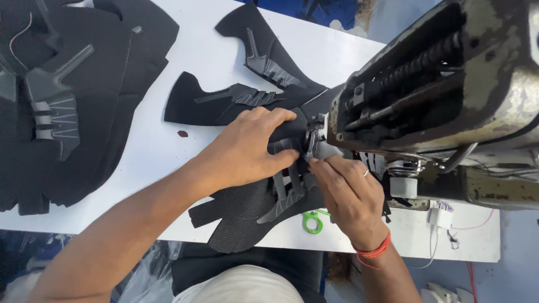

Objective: The person aligns black glove pieces with grey plastic inserts and sews them together using a sewing machine. They guide the material under the needle, stitch the edges, and use green scissors to cut the thread after each piece is completed.

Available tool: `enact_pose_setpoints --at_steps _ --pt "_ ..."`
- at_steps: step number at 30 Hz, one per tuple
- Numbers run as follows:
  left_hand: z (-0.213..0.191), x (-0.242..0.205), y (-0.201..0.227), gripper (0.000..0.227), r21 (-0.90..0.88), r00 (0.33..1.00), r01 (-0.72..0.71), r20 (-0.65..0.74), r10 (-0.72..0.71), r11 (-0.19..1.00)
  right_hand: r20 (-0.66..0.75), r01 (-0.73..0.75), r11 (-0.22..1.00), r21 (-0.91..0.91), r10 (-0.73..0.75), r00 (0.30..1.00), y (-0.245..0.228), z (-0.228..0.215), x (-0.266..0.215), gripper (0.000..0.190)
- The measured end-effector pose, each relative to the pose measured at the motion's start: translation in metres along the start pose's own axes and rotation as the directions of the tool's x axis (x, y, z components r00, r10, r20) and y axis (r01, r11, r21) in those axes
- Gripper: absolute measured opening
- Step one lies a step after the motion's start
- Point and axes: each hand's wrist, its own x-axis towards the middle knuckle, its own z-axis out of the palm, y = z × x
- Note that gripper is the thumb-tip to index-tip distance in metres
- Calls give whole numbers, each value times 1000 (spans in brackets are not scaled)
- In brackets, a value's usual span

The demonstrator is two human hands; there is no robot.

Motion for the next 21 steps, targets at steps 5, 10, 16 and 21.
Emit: enact_pose_setpoints --at_steps 5,10,16,21 --pt "-1 -1 1 67 -7 1000 11 18 -11 1000 -100 83 994 -69 -90 991 5 12 -10 27" --pt "-2 0 2 67 -1 999 30 37 -30 1000 -138 96 989 -111 -111 984 4 16 -13 27" --pt "-1 5 8 72 27 997 70 41 -71 997 -75 126 988 -88 -133 988 1 10 -10 25" --pt "8 5 5 73 68 999 35 -28 -34 997 -23 58 997 -43 -59 998 2 4 -11 24"
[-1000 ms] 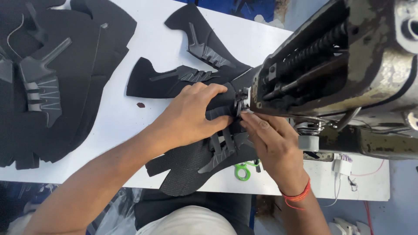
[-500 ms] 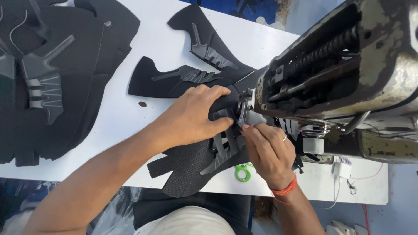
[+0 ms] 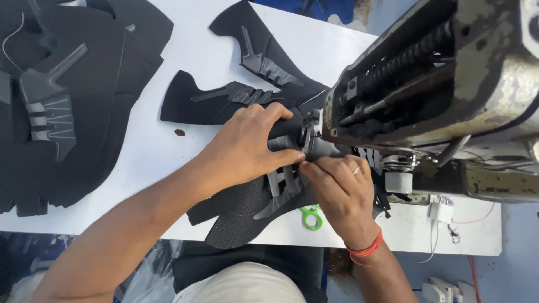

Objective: The person aligns black glove pieces with grey plastic inserts and sews them together using a sewing machine. They guide the material under the needle, stitch the edges, and use green scissors to cut the thread after each piece is completed.

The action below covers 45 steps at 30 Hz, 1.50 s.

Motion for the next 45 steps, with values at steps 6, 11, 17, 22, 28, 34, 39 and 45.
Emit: enact_pose_setpoints --at_steps 6,11,17,22,28,34,39,45 --pt "-2 3 3 73 12 995 63 77 -64 998 44 -181 972 149 177 983 8 -8 -10 30" --pt "-2 2 5 74 36 998 47 52 -48 998 -1 -248 947 203 253 967 14 0 -22 33" --pt "-7 3 11 75 23 992 88 87 -89 996 -35 -245 948 202 257 966 15 3 -20 37" --pt "-3 6 10 75 47 987 118 105 -123 992 -13 -261 940 220 271 963 18 4 -21 38" --pt "-1 7 8 77 64 989 106 92 -112 992 -21 -258 940 223 269 963 17 4 -20 37" --pt "-8 13 12 76 71 980 142 128 -150 987 -39 -244 949 198 256 966 15 4 -13 36" --pt "-14 21 14 74 91 968 163 175 -177 982 4 -295 924 242 303 953 14 2 -11 33" --pt "-16 34 5 83 161 968 102 211 -135 982 75 -410 853 323 409 909 10 0 -7 28"
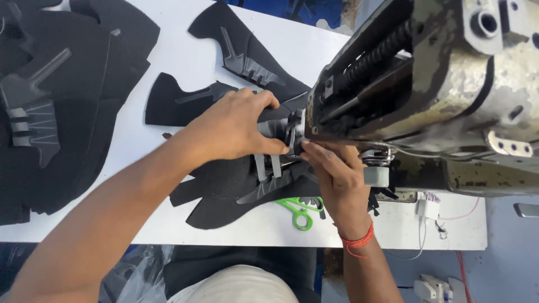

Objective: The person aligns black glove pieces with grey plastic inserts and sews them together using a sewing machine. They guide the material under the needle, stitch the edges, and use green scissors to cut the thread after each piece is completed.

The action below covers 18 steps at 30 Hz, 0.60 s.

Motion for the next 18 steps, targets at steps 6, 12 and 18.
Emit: enact_pose_setpoints --at_steps 6,12,18 --pt "3 4 -4 98 27 1000 -26 9 26 999 -24 -56 998 -7 56 998 3 2 0 24" --pt "3 4 -4 98 -16 1000 0 25 0 1000 -30 -58 998 -9 58 998 0 1 -3 25" --pt "1 2 -1 101 -9 1000 -8 -15 8 1000 -75 -56 998 -31 54 996 -4 4 -7 26"
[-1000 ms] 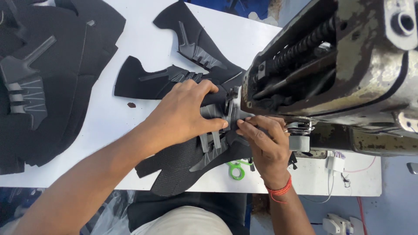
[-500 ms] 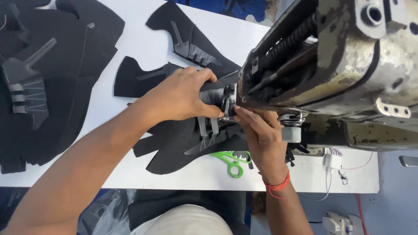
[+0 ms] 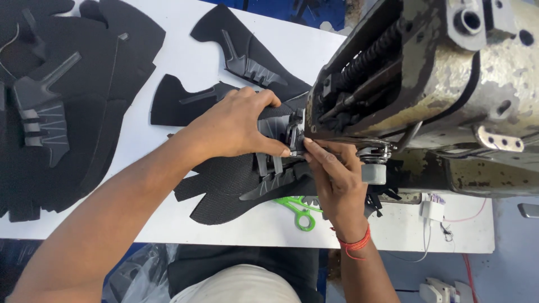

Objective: The person aligns black glove pieces with grey plastic inserts and sews them together using a sewing machine. They guide the material under the needle, stitch the edges, and use green scissors to cut the thread after each piece is completed.

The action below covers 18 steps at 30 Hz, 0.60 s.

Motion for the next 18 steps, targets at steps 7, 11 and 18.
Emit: enact_pose_setpoints --at_steps 7,11,18 --pt "-2 -5 7 101 36 1000 -3 -7 3 999 -24 -84 996 37 85 996 -1 4 1 26" --pt "-4 -7 9 96 138 980 -146 -117 163 980 -83 -64 998 2 64 995 -5 8 -1 26" --pt "-7 -3 7 100 211 940 -269 -153 303 940 -172 31 995 -93 -47 984 -10 14 -6 26"
